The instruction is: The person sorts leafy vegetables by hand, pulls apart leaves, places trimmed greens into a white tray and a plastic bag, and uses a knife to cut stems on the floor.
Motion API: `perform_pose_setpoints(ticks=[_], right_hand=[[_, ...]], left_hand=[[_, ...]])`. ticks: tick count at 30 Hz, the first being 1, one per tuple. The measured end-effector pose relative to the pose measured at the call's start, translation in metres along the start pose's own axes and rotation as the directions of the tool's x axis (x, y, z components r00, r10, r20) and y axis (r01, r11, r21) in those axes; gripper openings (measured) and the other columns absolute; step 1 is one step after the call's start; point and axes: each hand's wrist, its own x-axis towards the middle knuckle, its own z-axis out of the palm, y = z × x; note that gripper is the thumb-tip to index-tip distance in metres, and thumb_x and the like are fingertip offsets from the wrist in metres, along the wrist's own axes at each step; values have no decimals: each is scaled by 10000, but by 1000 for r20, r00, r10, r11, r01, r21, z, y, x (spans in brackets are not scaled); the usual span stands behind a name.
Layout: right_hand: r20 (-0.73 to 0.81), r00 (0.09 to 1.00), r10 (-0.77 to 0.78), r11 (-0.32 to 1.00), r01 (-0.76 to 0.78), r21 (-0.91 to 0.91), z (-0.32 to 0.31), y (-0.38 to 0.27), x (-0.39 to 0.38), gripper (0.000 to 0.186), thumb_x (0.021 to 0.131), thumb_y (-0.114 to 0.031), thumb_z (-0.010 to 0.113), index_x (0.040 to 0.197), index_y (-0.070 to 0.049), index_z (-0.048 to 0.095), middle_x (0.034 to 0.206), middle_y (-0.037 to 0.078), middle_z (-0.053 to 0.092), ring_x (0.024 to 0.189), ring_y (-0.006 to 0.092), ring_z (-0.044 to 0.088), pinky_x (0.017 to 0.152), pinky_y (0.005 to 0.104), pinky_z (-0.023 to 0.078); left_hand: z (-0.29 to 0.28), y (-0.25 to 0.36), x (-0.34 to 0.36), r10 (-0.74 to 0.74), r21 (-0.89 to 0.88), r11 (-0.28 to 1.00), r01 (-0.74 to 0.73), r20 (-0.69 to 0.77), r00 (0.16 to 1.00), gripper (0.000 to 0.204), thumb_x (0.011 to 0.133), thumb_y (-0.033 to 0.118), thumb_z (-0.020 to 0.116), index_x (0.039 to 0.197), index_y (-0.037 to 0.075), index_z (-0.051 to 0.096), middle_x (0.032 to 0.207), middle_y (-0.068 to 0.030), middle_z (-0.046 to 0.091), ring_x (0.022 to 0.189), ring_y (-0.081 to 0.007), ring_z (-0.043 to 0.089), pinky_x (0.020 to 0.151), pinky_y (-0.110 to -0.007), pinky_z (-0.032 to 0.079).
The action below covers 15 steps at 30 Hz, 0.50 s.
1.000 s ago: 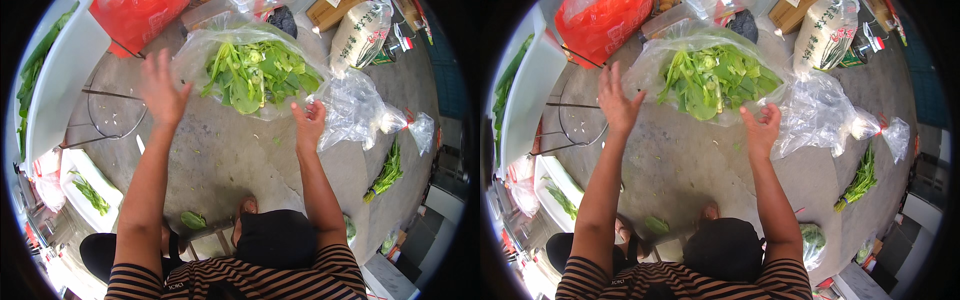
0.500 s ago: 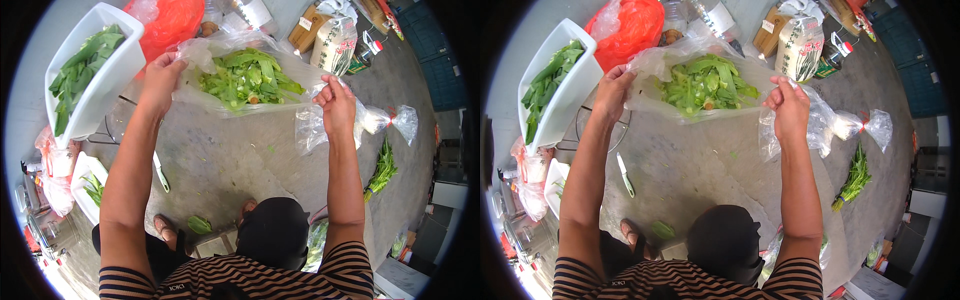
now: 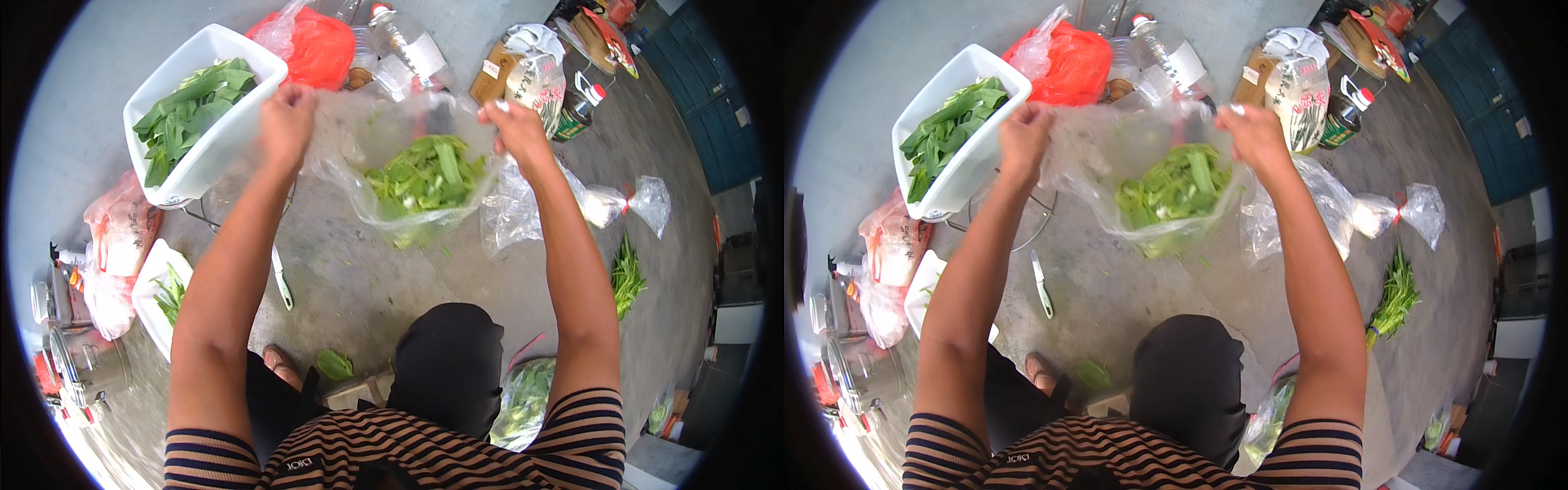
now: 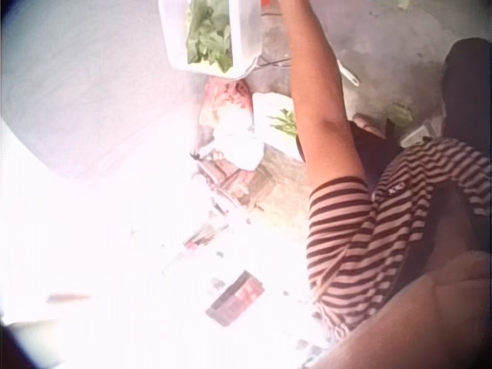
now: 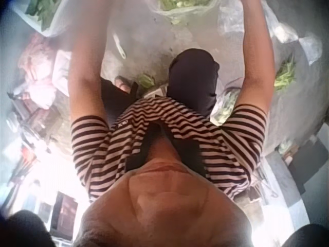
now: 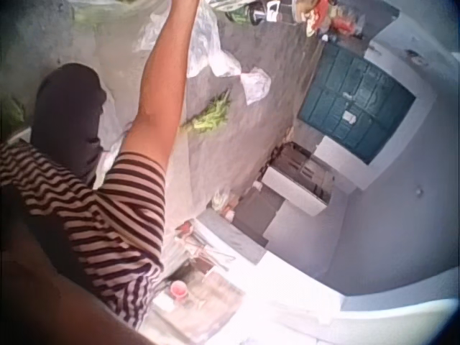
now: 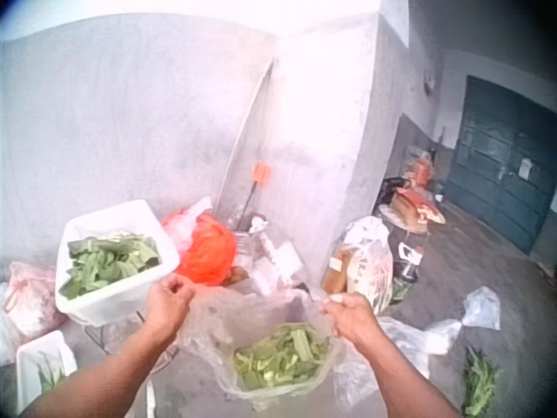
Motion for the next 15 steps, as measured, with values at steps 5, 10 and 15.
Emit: perform_pose_setpoints(ticks=[5, 10, 15], right_hand=[[18, 967, -254, 960, 255, -120, 6, -34, 30, 258, 841, -285, 557, 842, -47, 657, 753, 21, 608, 502, 91, 474, 545, 249, 398], [-41, 982, -186, 959, 191, 208, 27, -30, 47, 208, 787, -308, 588, 837, -125, 673, 703, 53, 635, 580, 138, 576, 607, 305, 456], [-102, 941, -322, 923, 288, -257, 57, 74, 59, 192, 811, -234, 599, 870, -61, 660, 740, 91, 642, 651, 171, 575, 645, 309, 461]], left_hand=[[-23, 27, 1, 232, -190, 944, -270, -198, 952, 86, 813, 68, 615, 885, 22, 622, 777, 14, 573, 659, -57, 476, 582, -195, 398], [-47, 33, -22, 267, -53, 951, -303, -352, 897, 83, 824, 89, 606, 870, 21, 600, 767, 16, 555, 665, -49, 466, 602, -178, 384], [-4, -23, -76, 125, -43, 991, -124, 44, 991, 47, 841, 73, 571, 851, 32, 552, 714, 43, 468, 622, -28, 403, 555, -167, 335]])
